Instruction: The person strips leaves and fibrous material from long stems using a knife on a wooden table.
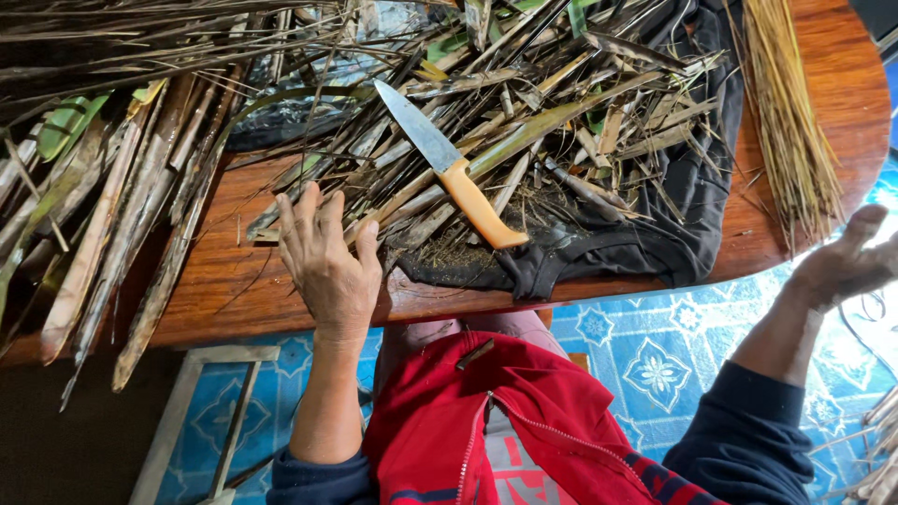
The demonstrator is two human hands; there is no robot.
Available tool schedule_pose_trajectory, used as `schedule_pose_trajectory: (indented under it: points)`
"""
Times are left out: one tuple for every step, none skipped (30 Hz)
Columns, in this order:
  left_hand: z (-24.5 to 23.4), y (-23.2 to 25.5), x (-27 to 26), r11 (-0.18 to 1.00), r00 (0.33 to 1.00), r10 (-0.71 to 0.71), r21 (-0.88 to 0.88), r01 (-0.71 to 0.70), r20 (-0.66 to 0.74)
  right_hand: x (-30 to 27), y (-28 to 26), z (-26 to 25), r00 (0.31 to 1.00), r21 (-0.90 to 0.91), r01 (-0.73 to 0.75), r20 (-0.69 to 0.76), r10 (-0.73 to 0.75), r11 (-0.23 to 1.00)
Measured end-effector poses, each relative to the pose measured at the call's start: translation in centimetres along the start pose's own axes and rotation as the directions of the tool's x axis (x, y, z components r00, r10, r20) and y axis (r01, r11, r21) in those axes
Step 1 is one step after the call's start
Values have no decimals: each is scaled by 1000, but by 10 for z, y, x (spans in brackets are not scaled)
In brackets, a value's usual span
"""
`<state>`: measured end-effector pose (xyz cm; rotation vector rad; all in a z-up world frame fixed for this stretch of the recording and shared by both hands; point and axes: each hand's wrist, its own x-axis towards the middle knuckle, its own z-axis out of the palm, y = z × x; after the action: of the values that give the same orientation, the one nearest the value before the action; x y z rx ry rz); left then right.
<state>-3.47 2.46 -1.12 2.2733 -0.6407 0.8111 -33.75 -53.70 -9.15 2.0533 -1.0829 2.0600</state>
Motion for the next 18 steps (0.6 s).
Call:
schedule_pose_trajectory:
  points:
    - [1, 0, -1, 1000, 1000, -5, 9, 5, 11, -4, 29, 10, 989, 101, -146, -4, 147, 984]
    - [1, 0, 1, 1000, 1000, -5, 5, 5, 12, 2, 21, 21, 989, 98, -144, -6, 146, 985]
    - [1, 0, 0, 1000, 1000, 5, -7, -5, 6, 4, 14, 28, 976, 249, -209, 110, 187, 945]
    - [1, 0, 0, 1000, 1000, 15, -19, -15, -1, 6, 8, 36, 951, 386, -283, 230, 205, 878]
    - [1, 1, 0, 1000, 1000, 17, -20, -17, 6, 13, -4, 29, 950, 380, -287, 232, 210, 879]
    - [1, 1, 0, 999, 1000, 23, -25, -23, -5, 21, -18, 23, 897, 153, -289, 387, 212, 945]
    - [1, 0, 1, 999, 999, 25, -28, -26, -22, 29, -32, 20, 815, -68, -238, 529, 237, 969]
    - [4, 0, 2, 999, 999, 25, -26, -26, -20, 12, 32, 28, 813, -68, -239, 531, 238, 969]
    - [4, -1, 1, 1000, 999, 24, -19, -24, -26, 4, 88, 42, 900, -156, -28, 426, 93, 987]
    - [4, -3, 1, 1000, 999, 22, -13, -23, -33, -4, 136, 56, 939, -253, 174, 334, -82, 952]
    - [7, -6, -1, 1000, 999, 13, 4, -13, -37, -7, 119, 53, 935, -235, 174, 343, -86, 956]
    - [10, -9, -2, 1000, 998, 18, 14, -17, -63, -9, 102, 49, 914, -166, 188, 390, -111, 968]
    - [14, -11, -2, 999, 995, 31, 20, -29, -90, -11, 86, 43, 893, -101, 196, 428, -135, 975]
    - [13, -12, -4, 999, 995, 29, 33, -25, -95, -14, 65, 38, 892, -87, 192, 430, -137, 977]
    - [15, -11, -4, 999, 994, 22, 36, -18, -107, -14, 44, 32, 862, 0, 200, 475, -176, 980]
    - [15, -10, -3, 999, 993, 16, 38, -12, -118, -15, 23, 25, 830, 89, 203, 513, -220, 975]
    - [16, -10, -2, 999, 992, 19, 45, -13, -129, -22, -13, 16, 833, 99, 200, 506, -223, 975]
    - [17, -10, -1, 999, 990, 24, 42, -19, -137, -30, -50, 6, 799, 189, 202, 536, -273, 961]
